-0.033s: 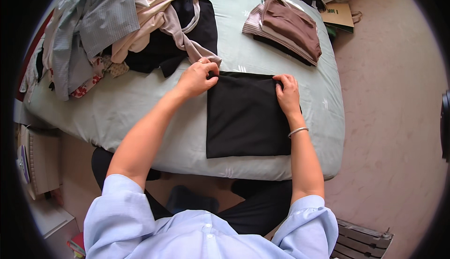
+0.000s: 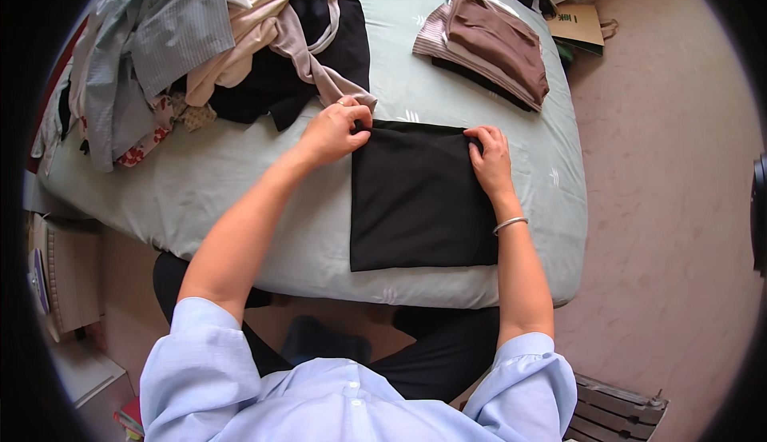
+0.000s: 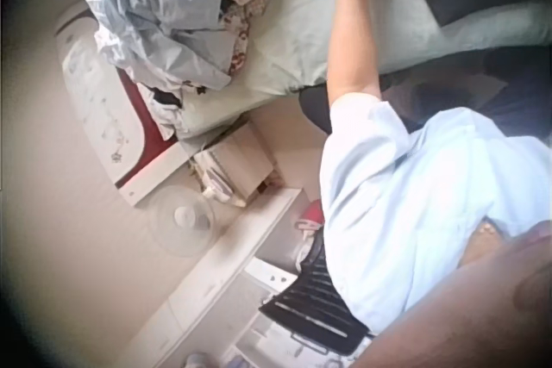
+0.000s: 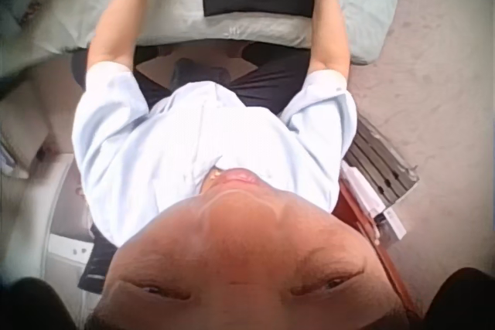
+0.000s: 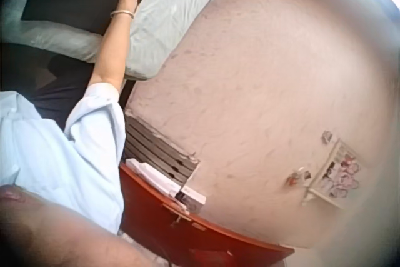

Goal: The person folds a brown long-sleeved shirt, a black long-sleeved shirt, and a light pink long-sleeved shirt on a bed. They smooth out each garment, fold the sleeves and sides, and then fold the body of the shirt before placing it on a growing stack of folded clothes.

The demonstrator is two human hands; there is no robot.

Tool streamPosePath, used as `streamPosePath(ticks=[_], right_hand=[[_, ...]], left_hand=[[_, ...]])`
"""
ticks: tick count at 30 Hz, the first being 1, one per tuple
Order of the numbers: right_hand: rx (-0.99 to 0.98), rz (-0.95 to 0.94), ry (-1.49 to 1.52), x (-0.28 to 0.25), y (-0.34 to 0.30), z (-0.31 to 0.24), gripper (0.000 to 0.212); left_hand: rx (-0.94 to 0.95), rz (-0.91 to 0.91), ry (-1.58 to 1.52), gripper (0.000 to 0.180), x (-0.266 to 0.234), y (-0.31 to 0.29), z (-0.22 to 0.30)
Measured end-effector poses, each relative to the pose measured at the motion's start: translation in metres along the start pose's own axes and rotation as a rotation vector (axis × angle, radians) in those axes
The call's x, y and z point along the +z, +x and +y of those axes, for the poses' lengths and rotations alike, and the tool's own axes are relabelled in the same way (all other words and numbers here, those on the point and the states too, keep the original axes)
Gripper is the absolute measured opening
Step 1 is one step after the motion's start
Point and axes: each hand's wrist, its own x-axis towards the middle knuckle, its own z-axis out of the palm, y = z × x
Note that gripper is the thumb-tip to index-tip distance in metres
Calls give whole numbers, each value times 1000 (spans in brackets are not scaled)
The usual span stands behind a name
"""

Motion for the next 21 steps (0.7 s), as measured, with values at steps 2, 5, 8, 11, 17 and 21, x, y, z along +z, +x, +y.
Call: streamPosePath(ticks=[2, 5, 8, 11, 17, 21], right_hand=[[-47, -16, 25, 0, 4, 2, 9], [-16, 111, 87, -3, 11, -2, 7], [-26, 71, 12, 12, 1, 2, 8], [5, 64, -8, 15, 2, 2, 8], [-65, 51, -41, 9, 12, -25, 11], [-215, -87, 216, 23, 33, -100, 22]], left_hand=[[30, -63, -179, 15, -7, 2, -13], [-136, -83, -415, 11, -19, 8, -8], [-108, -82, -275, 13, -17, 10, -6], [-93, -83, -239, 18, -18, 13, -8], [-37, -50, 40, 23, -13, 11, -7], [-103, 194, -261, 18, -12, -4, -9]])
